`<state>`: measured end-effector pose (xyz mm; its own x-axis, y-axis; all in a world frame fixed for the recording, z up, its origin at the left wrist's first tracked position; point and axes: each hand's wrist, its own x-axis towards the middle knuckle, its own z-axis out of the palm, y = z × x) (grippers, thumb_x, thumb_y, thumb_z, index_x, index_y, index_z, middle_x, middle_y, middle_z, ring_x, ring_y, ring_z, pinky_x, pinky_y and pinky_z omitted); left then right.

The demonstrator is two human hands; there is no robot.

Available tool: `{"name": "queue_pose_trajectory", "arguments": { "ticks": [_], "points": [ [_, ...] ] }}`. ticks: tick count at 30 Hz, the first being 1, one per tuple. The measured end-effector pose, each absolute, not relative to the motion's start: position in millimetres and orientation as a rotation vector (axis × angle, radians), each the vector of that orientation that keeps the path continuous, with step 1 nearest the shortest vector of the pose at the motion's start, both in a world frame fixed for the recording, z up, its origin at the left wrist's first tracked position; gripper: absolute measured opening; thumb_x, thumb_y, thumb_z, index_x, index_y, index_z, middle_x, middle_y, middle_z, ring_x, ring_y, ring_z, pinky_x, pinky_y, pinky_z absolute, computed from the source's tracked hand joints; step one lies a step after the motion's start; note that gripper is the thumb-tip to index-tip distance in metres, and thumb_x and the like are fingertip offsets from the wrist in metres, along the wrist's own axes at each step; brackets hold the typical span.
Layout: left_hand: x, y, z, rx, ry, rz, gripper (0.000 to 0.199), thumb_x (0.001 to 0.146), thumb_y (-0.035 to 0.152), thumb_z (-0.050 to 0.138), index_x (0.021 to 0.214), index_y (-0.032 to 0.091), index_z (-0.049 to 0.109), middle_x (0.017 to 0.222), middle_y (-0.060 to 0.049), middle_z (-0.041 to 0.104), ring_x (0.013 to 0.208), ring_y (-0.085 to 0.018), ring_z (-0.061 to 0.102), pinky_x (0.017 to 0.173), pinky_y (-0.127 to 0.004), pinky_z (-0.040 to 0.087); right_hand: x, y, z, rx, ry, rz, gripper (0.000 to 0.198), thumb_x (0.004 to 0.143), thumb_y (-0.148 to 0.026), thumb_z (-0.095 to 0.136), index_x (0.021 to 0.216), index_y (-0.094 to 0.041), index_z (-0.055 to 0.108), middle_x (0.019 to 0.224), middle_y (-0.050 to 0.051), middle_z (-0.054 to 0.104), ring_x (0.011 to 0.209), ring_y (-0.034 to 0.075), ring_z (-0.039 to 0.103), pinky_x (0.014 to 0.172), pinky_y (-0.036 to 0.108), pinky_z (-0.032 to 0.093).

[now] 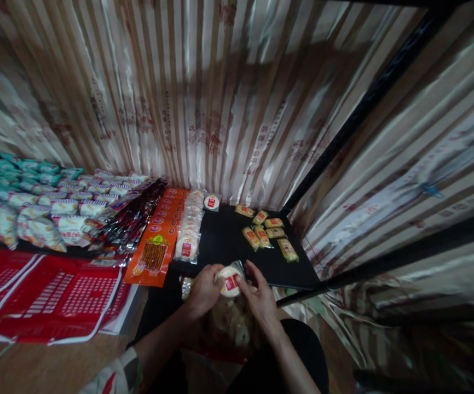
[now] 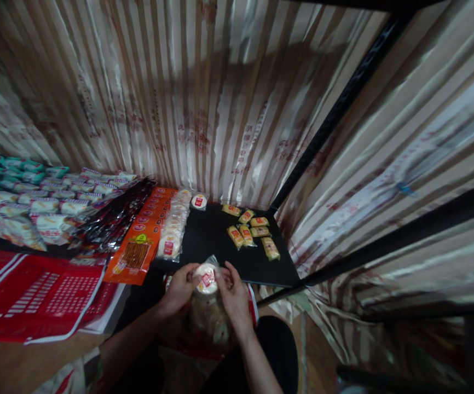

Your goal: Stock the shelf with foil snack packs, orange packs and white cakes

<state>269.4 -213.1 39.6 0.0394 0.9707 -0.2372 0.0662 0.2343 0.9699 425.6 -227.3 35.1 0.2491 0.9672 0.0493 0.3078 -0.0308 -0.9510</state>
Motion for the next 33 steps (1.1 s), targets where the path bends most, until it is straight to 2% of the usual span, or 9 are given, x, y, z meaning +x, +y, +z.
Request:
{"name": "queue_pose_trajectory", "arguments": {
  "ticks": [3, 5, 8, 11, 16, 18, 21, 27, 33],
  "points": [
    [260, -206, 67, 1.683, 1.319, 0.752, 0.023, 0.075, 0.013, 0.052, 0.091, 0.022, 0.065, 0.094, -0.005, 0.062, 0.095, -0.021, 0.055, 0.091, -0.032, 0.04, 433, -221, 52, -1.511, -1.68, 0.533, 0.048, 0.074, -0.043, 0.063, 0.118, -0.023, 0.058, 0.121, 0.009, 0.061, 0.115, 0.025, 0.052, 0.096, 0.044, 0.044],
    [258, -201, 85, 2.022, 1.243, 0.542, 0.023, 0.077, 0.013, 0.048, 0.09, 0.023, 0.065, 0.094, -0.006, 0.061, 0.097, -0.022, 0.054, 0.091, -0.032, 0.04, 436, -218, 63, -1.424, -1.92, 0.499, 0.041, 0.079, -0.04, 0.06, 0.117, -0.026, 0.06, 0.119, 0.007, 0.062, 0.117, 0.024, 0.05, 0.099, 0.043, 0.042],
    [261, -190, 105, 2.21, 1.186, 0.378, 0.024, 0.076, 0.011, 0.05, 0.094, 0.021, 0.063, 0.098, -0.008, 0.061, 0.099, -0.024, 0.053, 0.09, -0.032, 0.041, 437, -211, 72, -1.396, -2.039, 0.559, 0.036, 0.082, -0.037, 0.055, 0.116, -0.026, 0.061, 0.107, 0.007, 0.067, 0.103, 0.022, 0.058, 0.09, 0.038, 0.048],
    [266, -175, 116, 2.258, 1.234, 0.371, 0.027, 0.078, 0.012, 0.048, 0.102, 0.018, 0.06, 0.102, -0.01, 0.06, 0.102, -0.025, 0.052, 0.091, -0.034, 0.041, 434, -199, 71, -1.501, -1.903, 0.616, 0.036, 0.081, -0.038, 0.055, 0.114, -0.025, 0.062, 0.1, 0.007, 0.069, 0.092, 0.022, 0.062, 0.085, 0.037, 0.049],
    [277, -153, 116, 2.166, 1.466, 0.752, 0.042, 0.082, 0.013, 0.041, 0.123, 0.015, 0.049, 0.13, -0.012, 0.046, 0.12, -0.026, 0.041, 0.1, -0.034, 0.037, 427, -160, 55, -1.444, -1.38, 0.984, 0.038, 0.072, -0.047, 0.061, 0.097, -0.02, 0.067, 0.085, 0.006, 0.071, 0.077, 0.021, 0.065, 0.07, 0.032, 0.052],
    [284, -148, 109, 2.025, 1.588, 0.922, 0.042, 0.084, 0.016, 0.04, 0.124, 0.014, 0.049, 0.133, -0.014, 0.044, 0.123, -0.026, 0.039, 0.104, -0.036, 0.034, 422, -139, 48, -1.393, -1.136, 1.099, 0.043, 0.064, -0.05, 0.066, 0.093, -0.017, 0.066, 0.076, 0.005, 0.071, 0.068, 0.02, 0.064, 0.064, 0.031, 0.052],
    [296, -139, 89, 1.879, 1.634, 1.058, 0.039, 0.086, 0.018, 0.037, 0.122, 0.014, 0.052, 0.134, -0.013, 0.046, 0.125, -0.025, 0.038, 0.108, -0.038, 0.031, 414, -105, 39, -1.357, -0.952, 1.191, 0.043, 0.059, -0.048, 0.069, 0.089, -0.017, 0.065, 0.072, 0.004, 0.07, 0.064, 0.019, 0.064, 0.062, 0.031, 0.051],
    [317, -93, 40, 1.583, 1.701, 1.026, 0.046, 0.085, 0.019, 0.039, 0.129, 0.007, 0.046, 0.143, -0.014, 0.038, 0.136, -0.025, 0.025, 0.114, -0.041, 0.019, 397, -38, 19, -1.402, -1.047, 1.033, 0.037, 0.061, -0.047, 0.063, 0.084, -0.018, 0.064, 0.078, 0.005, 0.07, 0.07, 0.018, 0.064, 0.067, 0.029, 0.051],
    [324, -35, 17, 1.577, 1.842, 1.081, 0.044, 0.085, 0.02, 0.039, 0.126, 0.006, 0.049, 0.138, -0.016, 0.044, 0.134, -0.025, 0.03, 0.114, -0.042, 0.02, 390, 16, -2, -1.486, -1.151, 0.904, 0.037, 0.065, -0.048, 0.057, 0.082, -0.017, 0.065, 0.076, 0.005, 0.07, 0.069, 0.018, 0.064, 0.069, 0.03, 0.051]
  ]
}}
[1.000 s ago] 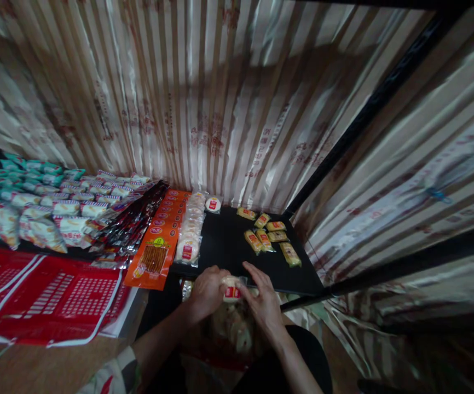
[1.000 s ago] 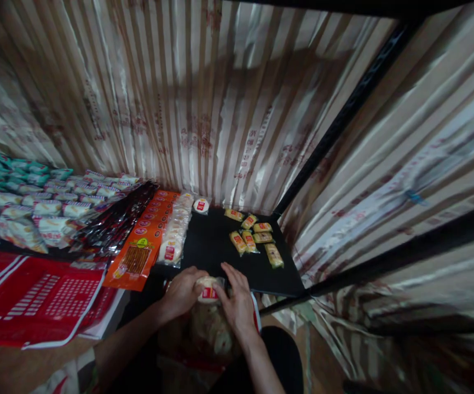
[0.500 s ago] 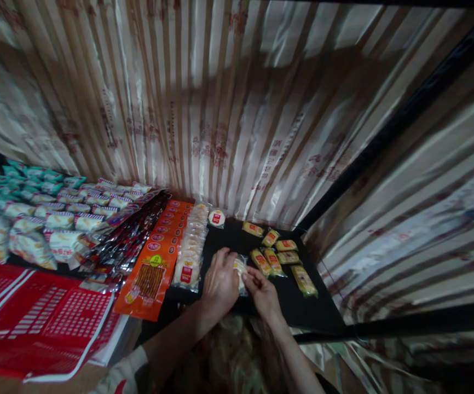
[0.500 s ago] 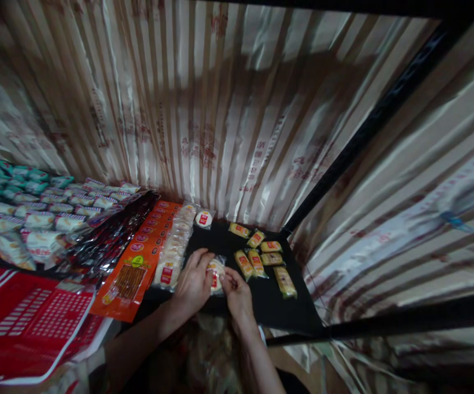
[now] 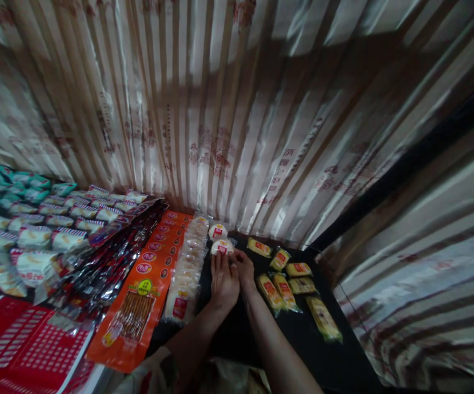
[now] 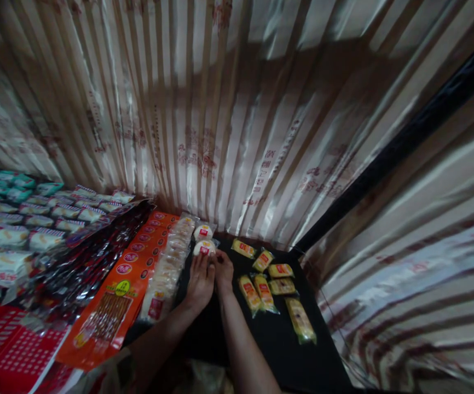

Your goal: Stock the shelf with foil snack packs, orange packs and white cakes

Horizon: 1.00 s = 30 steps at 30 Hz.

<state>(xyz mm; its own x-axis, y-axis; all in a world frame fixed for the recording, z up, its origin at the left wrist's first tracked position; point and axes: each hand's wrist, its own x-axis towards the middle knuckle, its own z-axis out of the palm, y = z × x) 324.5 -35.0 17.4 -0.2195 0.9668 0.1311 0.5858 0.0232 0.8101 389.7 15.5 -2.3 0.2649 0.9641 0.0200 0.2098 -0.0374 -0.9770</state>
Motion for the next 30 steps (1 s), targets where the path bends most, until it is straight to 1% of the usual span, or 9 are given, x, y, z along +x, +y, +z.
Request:
{"name": "queue_pose_trajectory", "arguments": {
  "ticks": [4, 7, 10, 13, 16, 19, 23, 27, 30],
  "points": [
    [329, -8, 5, 1.561, 1.93, 1.107, 0.045, 0.085, 0.02, 0.036, 0.125, 0.003, 0.048, 0.135, -0.019, 0.046, 0.132, -0.028, 0.034, 0.111, -0.045, 0.024, 385, 39, -9, -1.527, -1.185, 0.87, 0.036, 0.067, -0.047, 0.056, 0.085, -0.018, 0.066, 0.075, 0.004, 0.07, 0.068, 0.018, 0.064, 0.066, 0.029, 0.051],
    [331, 7, -2, 1.535, 1.932, 1.116, 0.045, 0.087, 0.021, 0.036, 0.128, 0.008, 0.047, 0.138, -0.017, 0.044, 0.134, -0.027, 0.03, 0.112, -0.044, 0.022, 382, 51, -12, -1.56, -1.228, 0.854, 0.032, 0.07, -0.044, 0.056, 0.089, -0.02, 0.067, 0.074, 0.002, 0.07, 0.068, 0.018, 0.064, 0.065, 0.028, 0.051],
    [331, 20, -8, 1.456, 1.93, 1.07, 0.046, 0.088, 0.024, 0.035, 0.13, 0.006, 0.044, 0.14, -0.019, 0.04, 0.134, -0.027, 0.029, 0.113, -0.043, 0.021, 380, 57, -12, -1.606, -1.273, 0.831, 0.031, 0.072, -0.042, 0.055, 0.092, -0.022, 0.067, 0.074, 0.001, 0.07, 0.068, 0.017, 0.064, 0.065, 0.028, 0.051],
    [330, 27, -13, 1.43, 1.925, 1.041, 0.046, 0.088, 0.024, 0.035, 0.129, 0.005, 0.044, 0.138, -0.021, 0.041, 0.133, -0.028, 0.032, 0.111, -0.044, 0.024, 379, 61, -10, -1.665, -1.317, 0.795, 0.032, 0.074, -0.042, 0.053, 0.096, -0.022, 0.066, 0.08, 0.002, 0.07, 0.073, 0.017, 0.064, 0.069, 0.028, 0.05],
    [329, 29, -14, 1.453, 1.919, 1.017, 0.045, 0.089, 0.023, 0.033, 0.13, 0.008, 0.044, 0.138, -0.019, 0.043, 0.132, -0.027, 0.033, 0.111, -0.045, 0.023, 380, 63, -6, -1.725, -1.37, 0.76, 0.032, 0.075, -0.042, 0.055, 0.098, -0.022, 0.065, 0.087, 0.004, 0.069, 0.079, 0.018, 0.064, 0.072, 0.028, 0.049],
    [328, 27, -11, 1.519, 1.913, 0.986, 0.044, 0.09, 0.022, 0.033, 0.131, 0.01, 0.044, 0.139, -0.017, 0.043, 0.134, -0.026, 0.03, 0.112, -0.042, 0.02, 381, 64, -2, -1.775, -1.407, 0.734, 0.034, 0.075, -0.041, 0.056, 0.102, -0.021, 0.064, 0.095, 0.006, 0.068, 0.085, 0.019, 0.064, 0.074, 0.028, 0.049],
    [328, 24, -8, 1.6, 1.921, 0.933, 0.046, 0.091, 0.02, 0.03, 0.134, 0.007, 0.041, 0.14, -0.019, 0.04, 0.135, -0.027, 0.027, 0.112, -0.042, 0.019, 381, 62, 4, -1.818, -1.517, 0.729, 0.039, 0.08, -0.042, 0.05, 0.113, -0.023, 0.058, 0.103, 0.006, 0.068, 0.09, 0.019, 0.063, 0.075, 0.027, 0.048],
    [327, 23, -9, 1.641, 1.935, 0.897, 0.046, 0.09, 0.018, 0.029, 0.134, 0.008, 0.04, 0.14, -0.019, 0.04, 0.136, -0.027, 0.026, 0.11, -0.043, 0.023, 380, 63, 6, -1.879, -1.556, 0.7, 0.038, 0.081, -0.045, 0.048, 0.112, -0.027, 0.059, 0.106, 0.003, 0.067, 0.091, 0.019, 0.063, 0.074, 0.028, 0.048],
    [326, 22, -6, 1.653, 1.944, 0.891, 0.046, 0.09, 0.018, 0.031, 0.134, 0.008, 0.041, 0.139, -0.019, 0.042, 0.135, -0.026, 0.029, 0.11, -0.042, 0.025, 381, 66, 2, -1.846, -1.537, 0.696, 0.037, 0.08, -0.046, 0.05, 0.109, -0.027, 0.061, 0.1, 0.003, 0.069, 0.088, 0.019, 0.064, 0.074, 0.029, 0.048]
  ]
}}
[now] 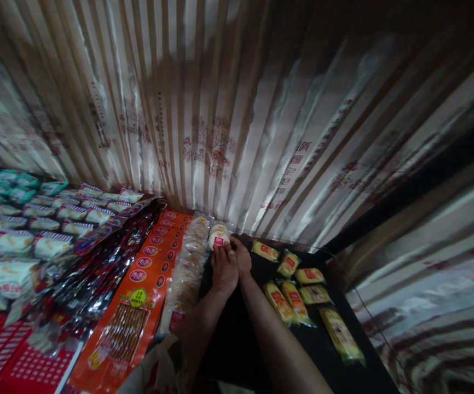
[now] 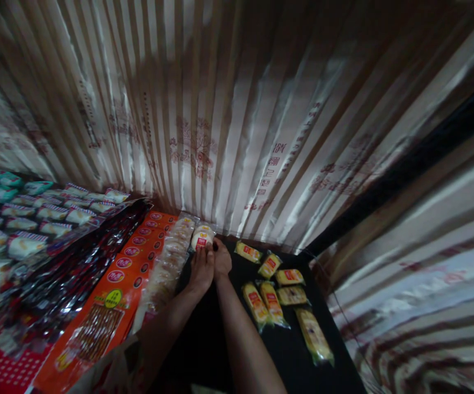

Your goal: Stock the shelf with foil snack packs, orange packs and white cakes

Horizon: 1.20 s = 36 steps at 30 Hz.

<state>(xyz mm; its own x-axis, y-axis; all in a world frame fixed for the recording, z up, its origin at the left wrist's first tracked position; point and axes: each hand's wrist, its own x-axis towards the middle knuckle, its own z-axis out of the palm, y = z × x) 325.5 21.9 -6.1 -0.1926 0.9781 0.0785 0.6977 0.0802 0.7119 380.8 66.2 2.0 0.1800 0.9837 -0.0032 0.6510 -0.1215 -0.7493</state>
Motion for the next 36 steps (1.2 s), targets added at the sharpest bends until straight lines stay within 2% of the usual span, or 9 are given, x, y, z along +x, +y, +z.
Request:
{"name": "queue_pose_trajectory", "arguments": {
  "ticks": [7, 11, 13, 17, 20, 23, 26, 31, 36],
  "points": [
    [329, 0, 16, 1.601, 1.942, 0.964, 0.043, 0.089, 0.017, 0.031, 0.126, 0.008, 0.051, 0.13, -0.018, 0.052, 0.129, -0.026, 0.039, 0.109, -0.041, 0.027, 388, 52, -14, -1.619, -1.384, 0.631, 0.057, 0.072, -0.047, 0.05, 0.118, -0.013, 0.055, 0.107, 0.013, 0.065, 0.089, 0.022, 0.062, 0.081, 0.035, 0.049],
    [335, -34, 28, 1.451, 1.848, 1.055, 0.036, 0.088, 0.02, 0.034, 0.113, 0.012, 0.058, 0.118, -0.016, 0.06, 0.117, -0.025, 0.051, 0.102, -0.042, 0.036, 395, 17, -8, -1.576, -1.311, 0.608, 0.052, 0.073, -0.045, 0.046, 0.109, -0.011, 0.06, 0.109, 0.016, 0.064, 0.096, 0.024, 0.06, 0.088, 0.039, 0.046],
    [337, -59, 35, 1.433, 1.809, 1.05, 0.035, 0.089, 0.022, 0.033, 0.111, 0.012, 0.058, 0.114, -0.016, 0.062, 0.11, -0.023, 0.056, 0.097, -0.038, 0.041, 398, -8, -1, -1.555, -1.304, 0.615, 0.049, 0.074, -0.043, 0.045, 0.108, -0.012, 0.061, 0.109, 0.015, 0.064, 0.098, 0.024, 0.06, 0.089, 0.039, 0.046],
    [333, -122, 40, 1.454, 1.637, 1.031, 0.033, 0.089, 0.024, 0.032, 0.107, 0.018, 0.06, 0.105, -0.008, 0.065, 0.099, -0.017, 0.059, 0.09, -0.027, 0.044, 406, -76, 13, -1.554, -1.22, 0.689, 0.041, 0.078, -0.039, 0.043, 0.108, -0.015, 0.06, 0.105, 0.012, 0.065, 0.086, 0.021, 0.064, 0.079, 0.035, 0.05],
    [326, -174, 32, 1.465, 1.385, 0.976, 0.03, 0.088, 0.03, 0.036, 0.103, 0.02, 0.06, 0.105, -0.009, 0.063, 0.101, -0.02, 0.056, 0.09, -0.028, 0.043, 419, -137, 14, -1.544, -1.224, 0.741, 0.037, 0.082, -0.038, 0.042, 0.106, -0.018, 0.061, 0.105, 0.01, 0.065, 0.083, 0.018, 0.065, 0.072, 0.03, 0.052],
    [318, -215, 17, 1.487, 1.335, 0.874, 0.027, 0.086, 0.026, 0.038, 0.095, 0.02, 0.062, 0.103, -0.011, 0.064, 0.101, -0.022, 0.056, 0.094, -0.032, 0.04, 437, -192, 4, -1.627, -1.298, 0.676, 0.032, 0.083, -0.036, 0.041, 0.1, -0.02, 0.063, 0.103, 0.009, 0.067, 0.083, 0.019, 0.065, 0.076, 0.033, 0.052],
    [312, -237, -1, 1.477, 1.501, 0.719, 0.029, 0.082, 0.019, 0.038, 0.1, 0.016, 0.061, 0.114, -0.014, 0.059, 0.11, -0.024, 0.052, 0.099, -0.035, 0.037, 454, -229, -15, -1.772, -1.442, 0.65, 0.03, 0.082, -0.031, 0.041, 0.095, -0.022, 0.066, 0.099, 0.008, 0.069, 0.091, 0.021, 0.064, 0.083, 0.036, 0.05],
    [299, -236, -29, 1.325, 1.74, 0.614, 0.04, 0.074, 0.01, 0.045, 0.112, 0.011, 0.058, 0.133, -0.015, 0.047, 0.128, -0.025, 0.037, 0.109, -0.033, 0.025, 457, -246, -46, -1.919, -1.778, 0.648, 0.04, 0.075, -0.017, 0.047, 0.112, -0.018, 0.063, 0.122, 0.011, 0.061, 0.116, 0.022, 0.053, 0.099, 0.037, 0.041],
    [291, -223, -42, 1.267, 1.665, 0.679, 0.046, 0.067, 0.003, 0.048, 0.108, 0.017, 0.062, 0.126, -0.009, 0.056, 0.121, -0.02, 0.046, 0.106, -0.029, 0.03, 435, -238, -56, -1.836, -1.991, 0.65, 0.048, 0.075, -0.014, 0.044, 0.122, -0.015, 0.056, 0.126, 0.013, 0.058, 0.122, 0.022, 0.048, 0.103, 0.037, 0.036]
  ]
}}
